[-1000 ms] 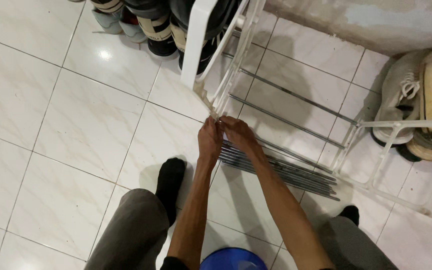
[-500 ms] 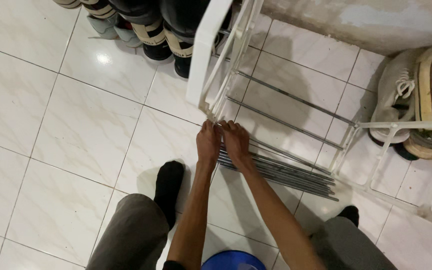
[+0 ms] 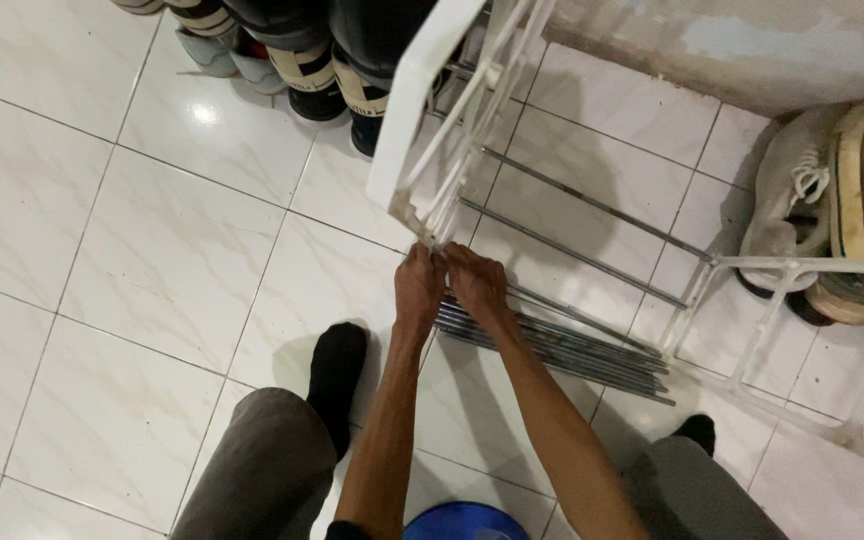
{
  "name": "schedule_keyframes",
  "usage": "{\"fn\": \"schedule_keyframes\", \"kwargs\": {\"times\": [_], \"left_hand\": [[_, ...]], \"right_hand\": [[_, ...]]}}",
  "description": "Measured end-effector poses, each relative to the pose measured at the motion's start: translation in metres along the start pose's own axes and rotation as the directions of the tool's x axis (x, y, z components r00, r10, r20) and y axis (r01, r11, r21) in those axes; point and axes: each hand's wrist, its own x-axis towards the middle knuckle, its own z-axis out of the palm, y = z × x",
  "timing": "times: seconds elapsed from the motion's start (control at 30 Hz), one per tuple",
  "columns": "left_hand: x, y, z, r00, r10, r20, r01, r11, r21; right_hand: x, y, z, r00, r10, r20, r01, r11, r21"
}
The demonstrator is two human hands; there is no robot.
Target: The person assembles a white metal shoe rack by inserting metal rods into the side frames. They sit on the floor and repeatedly pick up rods, align them with the frame slots, and push them into place.
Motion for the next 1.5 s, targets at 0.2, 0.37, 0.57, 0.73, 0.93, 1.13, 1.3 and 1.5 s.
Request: {"fn": "schedule_keyframes", "kwargs": {"times": [0.2, 0.37, 0.57, 0.73, 0.93, 1.13, 1.3, 1.5], "left_hand": [[0.002, 0.005, 0.0, 1.0, 0.0, -0.004, 0.0, 1.0, 0.03], [-0.004, 0.005, 0.006, 0.999, 0.031, -0.023, -0.028, 0.991, 0.13], [0.0, 0.02, -0.006, 0.997, -0.008, -0.076, 0.005, 0.999, -0.035], [-0.001, 0.032, -0.018, 0.997, -0.07, -0.044, 0.064, 0.99, -0.125], [-0.011, 0.043, 0.006, 0.953, -0.103, -0.286, 0.126, 0.99, 0.065], [-0.039, 0.057, 0.027, 0.979, -0.137, -0.152, 0.146, 0.988, 0.049], [-0.015, 0.048, 0.043, 0.993, 0.106, -0.048, -0.095, 0.975, 0.199], [0.034, 0.023, 0.067, 0.98, 0.181, -0.077, -0.122, 0.865, 0.487]], "right_hand": [[0.008, 0.008, -0.001, 0.972, 0.156, 0.178, -0.154, 0.988, -0.025], [0.006, 0.007, -0.001, 0.999, 0.032, 0.004, -0.032, 0.995, 0.091], [0.006, 0.01, 0.0, 0.998, 0.016, 0.056, -0.02, 0.997, 0.071], [0.003, 0.009, 0.0, 0.993, 0.03, 0.117, -0.04, 0.995, 0.09], [-0.001, 0.008, -0.014, 0.996, -0.069, -0.048, 0.067, 0.997, -0.028], [0.011, 0.012, -0.038, 0.952, -0.019, -0.305, 0.011, 1.0, -0.028], [0.027, 0.02, -0.055, 0.936, -0.101, -0.338, 0.069, 0.992, -0.105], [0.037, 0.033, -0.052, 0.97, -0.138, -0.198, 0.132, 0.99, -0.045]]}}
